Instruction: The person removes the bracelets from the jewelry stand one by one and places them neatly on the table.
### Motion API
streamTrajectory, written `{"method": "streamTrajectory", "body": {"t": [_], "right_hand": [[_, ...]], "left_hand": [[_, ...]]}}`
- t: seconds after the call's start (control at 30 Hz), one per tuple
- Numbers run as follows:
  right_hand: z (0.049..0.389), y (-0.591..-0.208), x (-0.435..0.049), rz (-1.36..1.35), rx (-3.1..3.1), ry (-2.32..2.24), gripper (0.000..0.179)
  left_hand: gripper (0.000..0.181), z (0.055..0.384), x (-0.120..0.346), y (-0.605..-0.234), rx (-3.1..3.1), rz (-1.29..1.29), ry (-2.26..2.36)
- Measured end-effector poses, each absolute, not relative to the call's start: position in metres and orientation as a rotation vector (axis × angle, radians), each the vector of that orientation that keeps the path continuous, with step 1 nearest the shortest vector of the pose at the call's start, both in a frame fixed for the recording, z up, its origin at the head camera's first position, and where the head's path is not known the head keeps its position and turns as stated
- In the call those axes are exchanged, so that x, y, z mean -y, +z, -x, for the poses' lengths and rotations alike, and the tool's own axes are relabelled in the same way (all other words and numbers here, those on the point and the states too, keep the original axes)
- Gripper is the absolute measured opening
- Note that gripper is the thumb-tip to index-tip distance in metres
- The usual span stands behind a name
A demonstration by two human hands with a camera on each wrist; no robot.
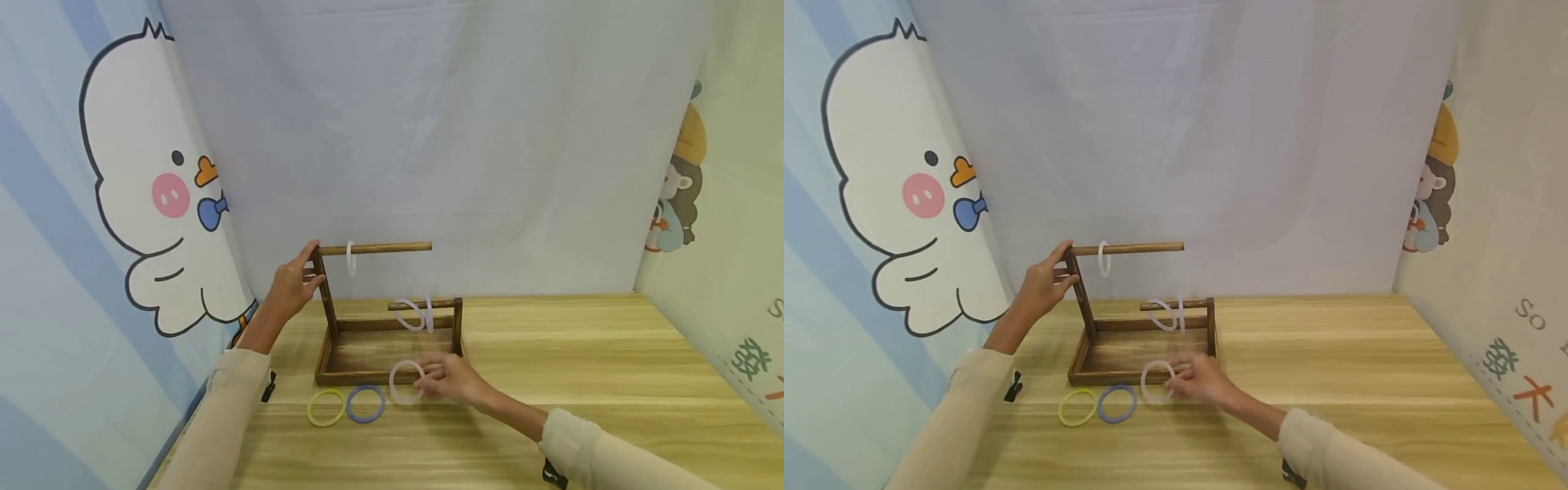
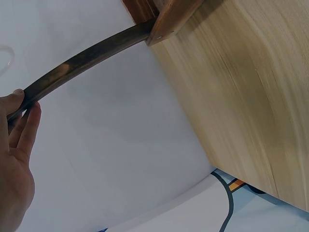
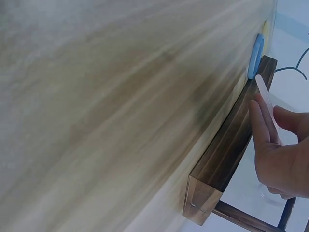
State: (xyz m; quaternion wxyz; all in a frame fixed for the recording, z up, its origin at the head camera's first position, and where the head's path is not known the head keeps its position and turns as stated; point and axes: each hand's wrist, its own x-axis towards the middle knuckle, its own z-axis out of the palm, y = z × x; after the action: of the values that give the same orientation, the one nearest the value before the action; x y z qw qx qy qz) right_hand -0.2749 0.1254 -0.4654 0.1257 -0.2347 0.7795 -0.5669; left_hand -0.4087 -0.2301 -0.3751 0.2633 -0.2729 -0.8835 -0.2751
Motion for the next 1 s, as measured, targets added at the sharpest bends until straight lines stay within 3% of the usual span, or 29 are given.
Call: {"method": "streamTrajectory", "body": {"t": [1.0], "right_hand": [[0.267, -0.487, -0.121, 0.663, -2.222, -1.679, 0.042]], "left_hand": [[0.076, 0.409, 0.227, -0.374, 2.377, 0.73, -0.722]]}}
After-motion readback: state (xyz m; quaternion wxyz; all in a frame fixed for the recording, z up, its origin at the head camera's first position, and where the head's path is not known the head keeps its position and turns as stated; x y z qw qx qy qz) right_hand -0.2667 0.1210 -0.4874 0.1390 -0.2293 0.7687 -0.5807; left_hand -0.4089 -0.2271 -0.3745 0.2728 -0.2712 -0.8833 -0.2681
